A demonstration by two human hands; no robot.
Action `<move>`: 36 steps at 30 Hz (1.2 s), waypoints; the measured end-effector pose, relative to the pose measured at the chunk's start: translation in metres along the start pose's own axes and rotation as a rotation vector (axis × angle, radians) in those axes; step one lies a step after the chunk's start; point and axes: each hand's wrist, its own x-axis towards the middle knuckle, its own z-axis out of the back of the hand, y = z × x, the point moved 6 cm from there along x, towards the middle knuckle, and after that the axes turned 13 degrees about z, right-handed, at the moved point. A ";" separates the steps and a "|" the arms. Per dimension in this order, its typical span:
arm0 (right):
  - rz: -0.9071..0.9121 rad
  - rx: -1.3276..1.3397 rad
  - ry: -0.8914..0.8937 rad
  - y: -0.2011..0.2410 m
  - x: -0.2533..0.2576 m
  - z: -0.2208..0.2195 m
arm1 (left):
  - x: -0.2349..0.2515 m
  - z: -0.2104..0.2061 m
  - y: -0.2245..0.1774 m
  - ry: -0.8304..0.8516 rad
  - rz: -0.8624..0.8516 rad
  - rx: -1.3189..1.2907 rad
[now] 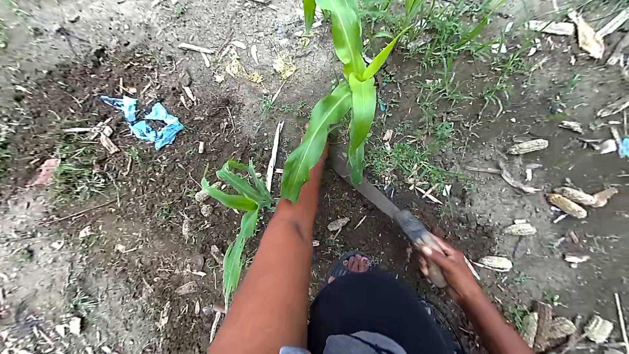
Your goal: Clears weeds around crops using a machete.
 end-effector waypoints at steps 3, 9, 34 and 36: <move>-0.112 0.162 -0.001 -0.015 -0.015 0.023 | -0.020 0.021 -0.007 0.085 -0.028 -0.056; -0.177 0.197 0.026 -0.009 0.067 -0.084 | 0.004 0.004 0.006 -0.022 -0.080 -0.245; -0.130 0.273 -0.167 0.019 0.019 -0.048 | 0.003 -0.075 -0.047 -0.198 -0.591 0.046; -0.011 0.160 -0.162 0.017 0.013 -0.038 | 0.000 -0.067 -0.045 -0.180 -0.461 0.023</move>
